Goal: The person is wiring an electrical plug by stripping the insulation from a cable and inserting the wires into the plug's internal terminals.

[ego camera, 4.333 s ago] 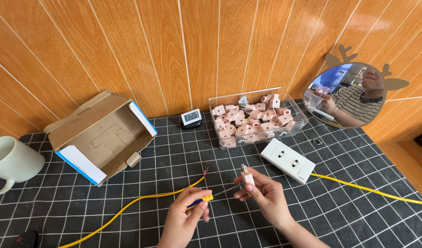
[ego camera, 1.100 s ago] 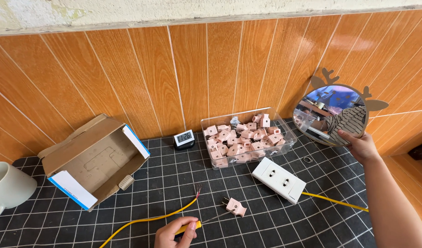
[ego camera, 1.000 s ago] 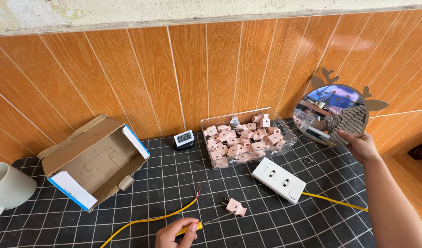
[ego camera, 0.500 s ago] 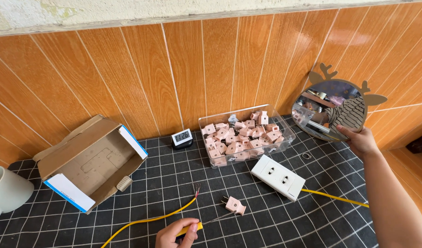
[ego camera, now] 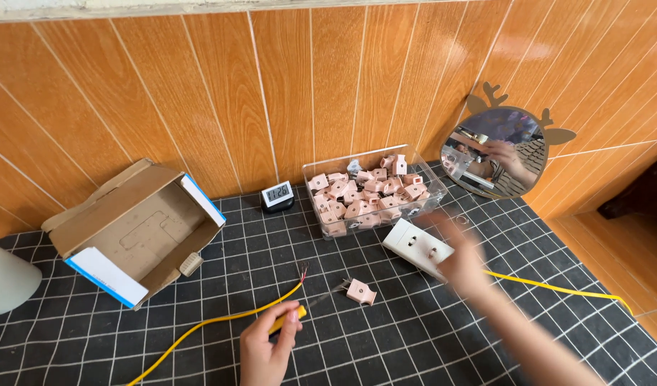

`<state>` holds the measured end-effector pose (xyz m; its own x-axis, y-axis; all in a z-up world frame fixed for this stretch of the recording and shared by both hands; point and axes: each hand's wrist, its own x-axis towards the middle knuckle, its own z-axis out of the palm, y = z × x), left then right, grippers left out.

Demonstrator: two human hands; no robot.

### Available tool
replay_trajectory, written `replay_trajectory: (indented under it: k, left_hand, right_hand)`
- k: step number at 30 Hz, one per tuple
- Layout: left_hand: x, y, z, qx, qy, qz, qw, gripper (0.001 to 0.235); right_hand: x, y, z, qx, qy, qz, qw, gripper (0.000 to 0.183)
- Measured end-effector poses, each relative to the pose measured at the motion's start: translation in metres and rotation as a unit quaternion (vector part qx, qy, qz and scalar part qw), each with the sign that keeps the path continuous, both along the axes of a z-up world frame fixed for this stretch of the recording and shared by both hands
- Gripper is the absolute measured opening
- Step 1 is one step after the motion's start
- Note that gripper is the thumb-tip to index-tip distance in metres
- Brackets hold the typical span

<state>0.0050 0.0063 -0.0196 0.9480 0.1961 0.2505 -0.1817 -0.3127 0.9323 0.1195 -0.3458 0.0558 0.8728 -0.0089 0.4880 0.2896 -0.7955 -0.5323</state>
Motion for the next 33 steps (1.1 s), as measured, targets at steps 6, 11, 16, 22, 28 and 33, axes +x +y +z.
replay_trajectory:
  k: [6, 11, 16, 22, 28, 33]
  left_hand:
    - [-0.003, 0.003, 0.016, -0.003, 0.012, 0.002, 1.000, 0.031]
    - [-0.003, 0.003, 0.013, 0.001, -0.030, -0.012, 0.999, 0.028]
    - [-0.002, 0.006, 0.014, 0.061, -0.093, 0.003, 0.994, 0.029]
    - [-0.002, -0.001, 0.019, 0.141, -0.222, 0.004, 0.965, 0.022]
    - [-0.002, -0.005, 0.024, 0.264, -0.321, 0.031, 0.909, 0.018]
    - [-0.006, -0.006, 0.032, 0.278, -0.346, 0.026, 0.896, 0.022]
  right_hand:
    - [-0.039, 0.078, -0.084, -0.157, 0.082, 0.196, 0.965, 0.046]
    - [-0.036, 0.093, -0.085, -0.120, 0.124, 0.166, 0.971, 0.043]
    - [-0.037, 0.107, -0.063, 0.520, 0.393, 0.236, 0.721, 0.047]
    - [-0.042, 0.098, -0.064, 0.648, 0.410, 0.290, 0.573, 0.047]
    - [-0.043, 0.095, -0.060, 0.619, 0.364, 0.350, 0.601, 0.050]
    - [-0.042, 0.091, -0.060, 0.624, 0.351, 0.358, 0.599, 0.051]
